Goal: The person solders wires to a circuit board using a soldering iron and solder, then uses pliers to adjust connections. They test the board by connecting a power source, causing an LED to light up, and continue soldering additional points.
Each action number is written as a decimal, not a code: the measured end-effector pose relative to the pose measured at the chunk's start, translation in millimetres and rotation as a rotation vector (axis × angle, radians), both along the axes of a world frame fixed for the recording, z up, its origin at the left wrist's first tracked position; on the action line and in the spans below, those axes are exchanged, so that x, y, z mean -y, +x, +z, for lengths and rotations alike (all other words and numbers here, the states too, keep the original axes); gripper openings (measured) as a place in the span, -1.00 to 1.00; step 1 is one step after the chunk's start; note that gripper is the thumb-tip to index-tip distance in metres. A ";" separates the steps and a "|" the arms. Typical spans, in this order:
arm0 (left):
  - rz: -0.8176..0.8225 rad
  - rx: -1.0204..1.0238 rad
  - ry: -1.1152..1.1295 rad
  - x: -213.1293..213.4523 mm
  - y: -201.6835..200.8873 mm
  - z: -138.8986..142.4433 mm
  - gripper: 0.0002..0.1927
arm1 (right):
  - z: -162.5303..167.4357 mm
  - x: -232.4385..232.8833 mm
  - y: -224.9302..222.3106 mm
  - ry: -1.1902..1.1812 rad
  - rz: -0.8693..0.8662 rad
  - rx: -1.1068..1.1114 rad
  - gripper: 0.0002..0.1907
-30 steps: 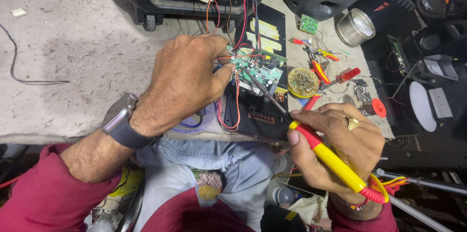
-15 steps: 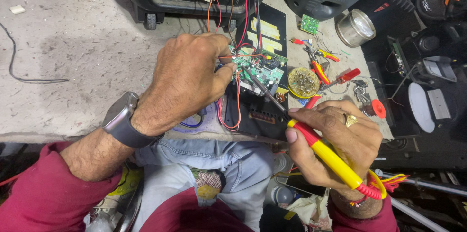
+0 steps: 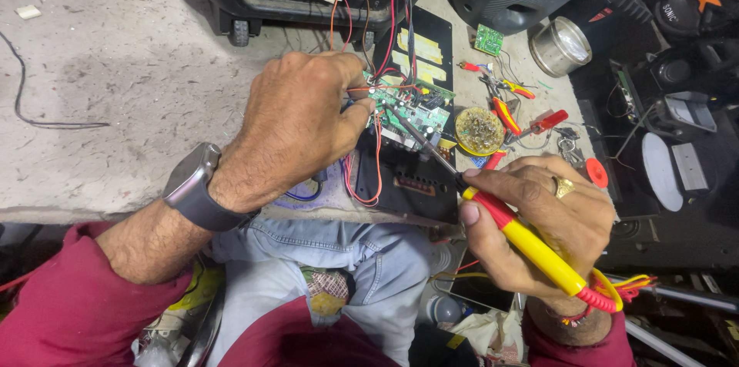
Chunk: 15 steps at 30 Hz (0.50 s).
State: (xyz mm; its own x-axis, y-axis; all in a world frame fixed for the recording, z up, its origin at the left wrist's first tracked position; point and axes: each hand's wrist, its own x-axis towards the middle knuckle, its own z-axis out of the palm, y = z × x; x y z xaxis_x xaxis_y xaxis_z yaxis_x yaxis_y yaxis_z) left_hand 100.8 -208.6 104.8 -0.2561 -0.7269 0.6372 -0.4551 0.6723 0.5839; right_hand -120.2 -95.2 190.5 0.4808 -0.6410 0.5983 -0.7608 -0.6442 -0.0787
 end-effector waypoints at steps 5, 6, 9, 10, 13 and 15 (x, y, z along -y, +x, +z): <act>-0.005 -0.004 -0.009 -0.6 1.3 -0.2 -0.82 | 1.4 -4.0 3.0 -0.006 -0.001 0.017 -0.77; -0.003 0.000 -0.006 -0.7 1.2 -0.4 -0.82 | 1.4 -4.0 3.4 -0.003 -0.010 0.013 -0.77; 0.006 0.005 -0.006 -0.5 1.4 -0.4 -0.82 | 1.0 -2.8 4.4 -0.001 0.001 0.003 -0.77; 0.008 0.003 -0.010 -0.6 1.4 -0.5 -0.82 | 0.7 -2.2 4.6 -0.004 0.004 -0.004 -0.77; 0.014 0.006 -0.014 -0.5 1.5 -0.8 -0.82 | -0.2 -0.3 4.9 -0.012 0.011 -0.015 -0.76; 0.011 0.012 -0.005 0.0 1.3 -1.2 -0.82 | -0.7 0.9 4.9 -0.016 0.018 -0.007 -0.77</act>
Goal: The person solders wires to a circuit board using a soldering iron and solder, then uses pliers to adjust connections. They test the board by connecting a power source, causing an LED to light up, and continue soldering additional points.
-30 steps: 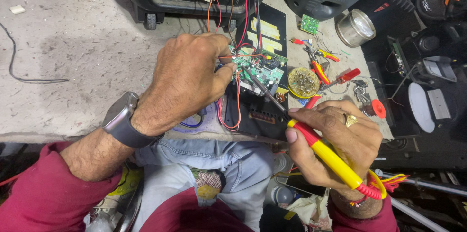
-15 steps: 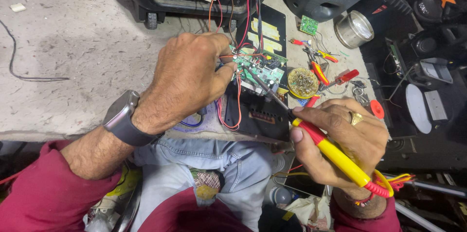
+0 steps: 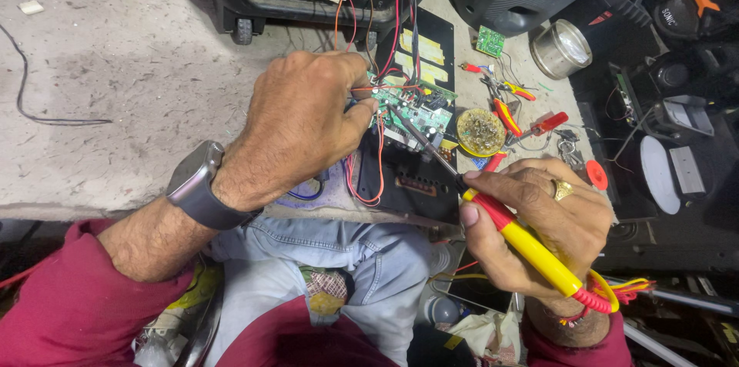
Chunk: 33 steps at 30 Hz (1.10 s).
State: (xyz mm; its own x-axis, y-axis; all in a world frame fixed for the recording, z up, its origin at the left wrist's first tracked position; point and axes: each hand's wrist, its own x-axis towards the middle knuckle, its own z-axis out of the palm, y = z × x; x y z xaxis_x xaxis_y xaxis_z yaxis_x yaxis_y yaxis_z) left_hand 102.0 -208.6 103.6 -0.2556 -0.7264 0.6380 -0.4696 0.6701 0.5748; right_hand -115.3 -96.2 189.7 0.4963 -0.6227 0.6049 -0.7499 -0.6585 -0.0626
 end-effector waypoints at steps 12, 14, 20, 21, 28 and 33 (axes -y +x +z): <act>-0.006 -0.003 -0.004 1.7 1.6 -2.4 -0.84 | -1.9 3.1 1.6 0.017 -0.005 -0.001 -0.78; -0.002 0.013 0.023 1.3 2.1 -2.9 -0.84 | -0.5 2.3 2.7 0.027 -0.007 -0.007 -0.78; -0.009 -0.024 -0.044 1.9 1.9 -3.5 -0.84 | 9.1 4.0 5.1 0.063 0.011 -0.044 -0.77; -0.010 -0.019 -0.028 2.1 2.0 -3.6 -0.84 | 11.0 4.5 5.4 0.068 0.022 -0.058 -0.77; -0.007 -0.006 -0.018 2.1 2.6 -4.1 -0.84 | 20.2 4.6 7.7 0.075 0.007 -0.103 -0.77; 0.007 0.001 0.003 2.9 3.6 -4.8 -0.83 | 24.5 -1.6 3.1 0.020 0.019 -0.101 -0.77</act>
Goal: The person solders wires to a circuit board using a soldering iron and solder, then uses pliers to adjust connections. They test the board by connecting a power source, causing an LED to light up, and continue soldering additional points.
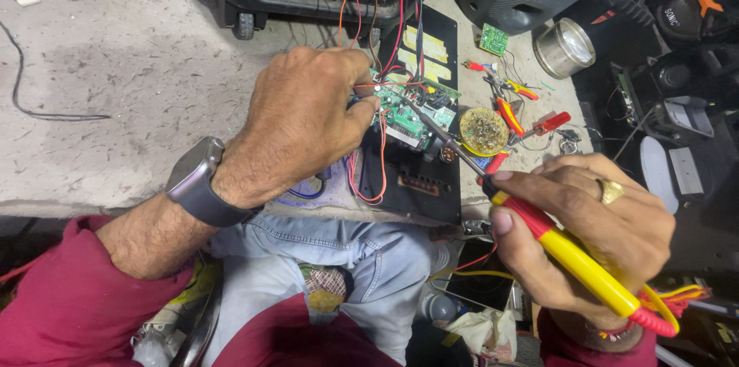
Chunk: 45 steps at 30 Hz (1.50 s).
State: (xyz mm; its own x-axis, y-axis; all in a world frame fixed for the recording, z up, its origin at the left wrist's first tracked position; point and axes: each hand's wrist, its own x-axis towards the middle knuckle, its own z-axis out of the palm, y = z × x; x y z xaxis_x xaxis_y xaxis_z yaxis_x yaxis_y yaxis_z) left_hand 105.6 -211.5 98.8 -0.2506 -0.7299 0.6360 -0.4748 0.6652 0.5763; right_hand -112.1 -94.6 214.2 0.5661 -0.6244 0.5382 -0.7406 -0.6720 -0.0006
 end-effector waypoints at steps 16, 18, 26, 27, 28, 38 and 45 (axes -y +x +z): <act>-0.003 0.000 -0.021 -1.0 1.1 -0.2 -0.84 | -35.4 -24.6 -45.7 -0.003 -0.062 0.237 -0.75; -0.007 0.000 -0.016 -1.1 0.5 0.1 -0.83 | -37.7 -25.0 -50.7 -0.008 -0.048 0.241 -0.75; -0.015 -0.006 -0.038 -1.7 0.2 -1.1 -0.81 | -43.5 -28.3 -61.1 -0.017 -0.019 0.273 -0.76; -0.020 -0.010 -0.021 -1.5 -0.2 -1.2 -0.81 | -46.9 -28.6 -59.9 -0.034 -0.027 0.315 -0.75; -0.026 -0.014 -0.004 -1.6 -0.7 -0.9 -0.81 | -50.3 -29.0 -58.7 -0.052 -0.035 0.358 -0.75; -0.034 0.004 0.090 -6.0 -5.0 4.1 -0.78 | -96.5 22.1 -46.0 -0.234 -0.205 0.260 -0.45; -0.068 -0.019 0.072 -5.0 -10.8 5.4 -0.70 | -100.7 56.2 -43.8 -0.001 -0.061 0.226 0.06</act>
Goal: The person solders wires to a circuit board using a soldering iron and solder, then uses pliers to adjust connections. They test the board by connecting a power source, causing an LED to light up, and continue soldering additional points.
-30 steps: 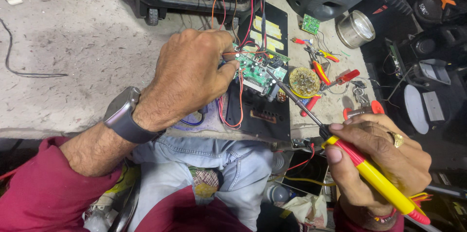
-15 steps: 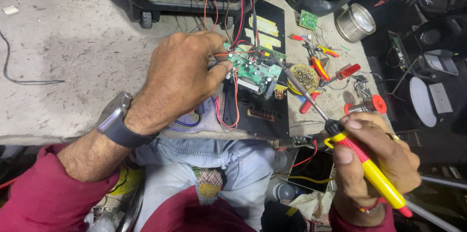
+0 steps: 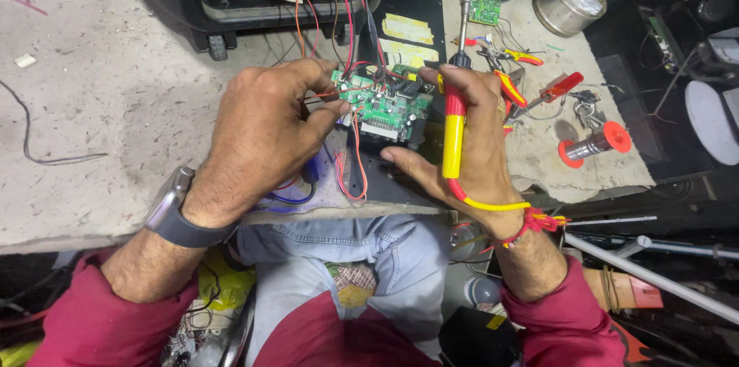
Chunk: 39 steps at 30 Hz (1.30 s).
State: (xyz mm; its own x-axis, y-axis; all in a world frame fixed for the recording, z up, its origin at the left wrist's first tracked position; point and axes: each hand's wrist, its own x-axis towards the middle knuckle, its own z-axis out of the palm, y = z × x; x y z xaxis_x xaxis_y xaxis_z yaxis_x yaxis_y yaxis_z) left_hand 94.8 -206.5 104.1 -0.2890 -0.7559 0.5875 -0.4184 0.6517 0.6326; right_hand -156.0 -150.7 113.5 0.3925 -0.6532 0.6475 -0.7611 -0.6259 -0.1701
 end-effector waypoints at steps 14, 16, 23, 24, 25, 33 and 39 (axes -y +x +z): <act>0.018 0.000 0.047 -1.2 -5.5 -1.0 -0.84 | -5.0 9.7 -7.1 0.009 -0.029 0.051 0.05; 0.030 0.007 0.014 -1.9 -6.1 -1.8 -0.87 | -4.4 9.4 -6.6 0.021 -0.018 0.075 0.05; 0.030 0.004 -0.036 -2.8 -5.5 -1.1 -0.89 | -7.3 9.4 -6.3 0.029 0.001 0.108 0.06; 0.034 0.002 -0.004 -2.8 -5.4 -0.6 -0.88 | -8.0 9.4 -6.4 0.037 0.008 0.122 0.06; 0.038 0.001 0.028 -2.6 -5.3 0.0 -0.86 | -8.9 9.6 -6.5 0.044 0.016 0.136 0.05; -0.015 -0.042 -0.132 -14.3 6.7 5.1 -0.86 | -14.6 8.8 -9.7 0.048 0.019 0.150 0.12; 0.055 -0.002 -0.072 -29.8 25.4 28.2 -0.82 | -17.8 4.6 -14.9 0.020 -0.012 0.133 0.11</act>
State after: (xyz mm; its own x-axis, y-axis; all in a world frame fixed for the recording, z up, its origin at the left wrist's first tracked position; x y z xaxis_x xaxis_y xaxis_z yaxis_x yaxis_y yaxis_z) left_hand 120.2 -176.7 132.3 -0.2469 -0.7261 0.6418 -0.4537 0.6718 0.5855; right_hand -170.8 -155.4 95.7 0.2958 -0.6705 0.6804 -0.7383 -0.6125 -0.2825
